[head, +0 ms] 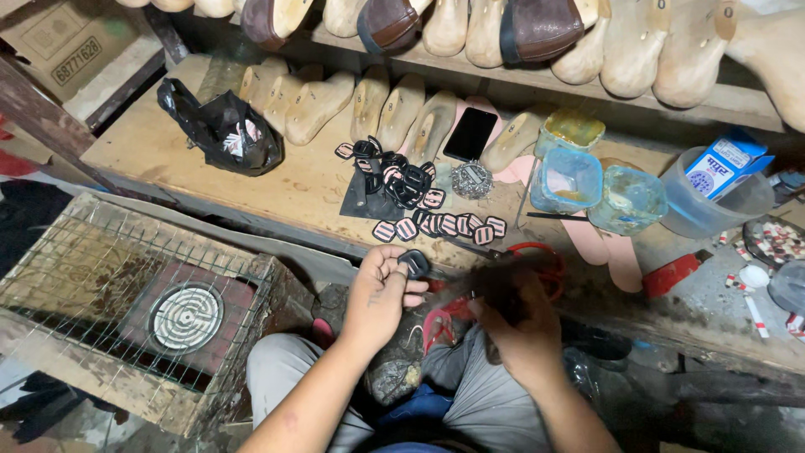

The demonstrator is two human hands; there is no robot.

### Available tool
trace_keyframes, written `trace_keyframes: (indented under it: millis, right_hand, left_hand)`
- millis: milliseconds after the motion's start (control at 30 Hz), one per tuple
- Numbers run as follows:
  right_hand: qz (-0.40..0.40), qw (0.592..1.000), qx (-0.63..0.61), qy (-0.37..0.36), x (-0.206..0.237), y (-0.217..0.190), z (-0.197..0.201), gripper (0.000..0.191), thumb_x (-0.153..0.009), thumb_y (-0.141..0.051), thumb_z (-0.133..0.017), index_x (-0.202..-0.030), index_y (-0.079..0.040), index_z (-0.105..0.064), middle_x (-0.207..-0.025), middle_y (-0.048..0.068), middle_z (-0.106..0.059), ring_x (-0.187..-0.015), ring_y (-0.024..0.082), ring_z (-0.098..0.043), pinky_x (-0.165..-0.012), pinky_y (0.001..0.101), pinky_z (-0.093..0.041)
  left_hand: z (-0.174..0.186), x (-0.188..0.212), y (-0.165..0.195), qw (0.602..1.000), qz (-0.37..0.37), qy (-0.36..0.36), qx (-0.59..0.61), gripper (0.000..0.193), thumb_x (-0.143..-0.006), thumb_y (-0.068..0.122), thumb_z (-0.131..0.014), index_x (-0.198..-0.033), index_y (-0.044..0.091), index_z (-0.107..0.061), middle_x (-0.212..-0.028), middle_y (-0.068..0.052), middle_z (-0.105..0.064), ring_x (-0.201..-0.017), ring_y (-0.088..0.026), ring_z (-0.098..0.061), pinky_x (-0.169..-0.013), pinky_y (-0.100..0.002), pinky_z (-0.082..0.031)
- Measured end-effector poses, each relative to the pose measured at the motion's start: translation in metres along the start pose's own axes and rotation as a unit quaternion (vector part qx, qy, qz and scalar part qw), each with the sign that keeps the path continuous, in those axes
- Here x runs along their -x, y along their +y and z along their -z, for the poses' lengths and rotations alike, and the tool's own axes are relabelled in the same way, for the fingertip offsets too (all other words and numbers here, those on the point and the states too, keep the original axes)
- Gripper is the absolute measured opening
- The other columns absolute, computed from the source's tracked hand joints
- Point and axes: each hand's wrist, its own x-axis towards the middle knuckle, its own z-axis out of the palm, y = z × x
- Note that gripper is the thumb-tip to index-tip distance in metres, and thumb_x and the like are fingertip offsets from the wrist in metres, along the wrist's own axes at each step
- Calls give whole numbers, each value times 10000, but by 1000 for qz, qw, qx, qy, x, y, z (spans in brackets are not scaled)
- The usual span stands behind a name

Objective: The person cuts small striped fabric pieces with scissors, then uses a hammer and nail to attach them to a black shoe component. The person repeats this process for several pieces, placing finished items on the workbench.

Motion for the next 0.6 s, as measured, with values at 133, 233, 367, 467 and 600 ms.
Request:
trace_keyframes:
  millis: [133,233,367,467,600]
  right_hand:
    - [-5,997,-33,-72,4,-18,-2,161,-884,-157,-735,-1019,-70,-734,-895,78,-775,-820,201,-727,-776,309,-554]
    - [55,994,-11,-91,6,-36,3,191,-866,-170,-712,-1034,-79,-700,-880,60,-743,-786,181,-734,-721,302,-563]
    - [198,967,24,-159,-4,-49,1,149,-878,-150,-679,-1017,-100,-705,-838,92,-679,-791,287,-678,-710,395,-535]
    - [229,946,127,-190,-7,-52,-2,102,-867,-186,-703,-951,-129,-712,-814,95,-687,-796,340,-675,-698,457,-527]
    - [205,935,170,-233,-8,-54,0,190,-840,-194,-704,-995,-83,-704,-808,124,-670,-787,370,-657,-674,484,-517]
  left_hand:
    - [4,19,9,1000,-17,-11,-14,334,-955,4,-576,-1288,-8,-591,-990,-81,-704,-759,-131,-700,-662,-264,-594]
    - [6,28,10,999,-21,-10,-23,394,-941,2,-600,-1333,-39,-608,-975,-84,-706,-735,-115,-687,-664,-253,-589]
    - [8,30,11,999,-13,2,-35,405,-931,11,-620,-1331,-50,-611,-937,-97,-708,-695,-103,-669,-642,-247,-572]
    - [10,32,16,999,-3,-9,-47,411,-931,-1,-609,-1340,-37,-622,-904,-100,-690,-690,-100,-652,-645,-246,-560]
    - [9,44,27,985,-77,-75,-136,344,-952,-1,-559,-1275,-4,-674,-926,-53,-671,-744,-82,-648,-692,-243,-574]
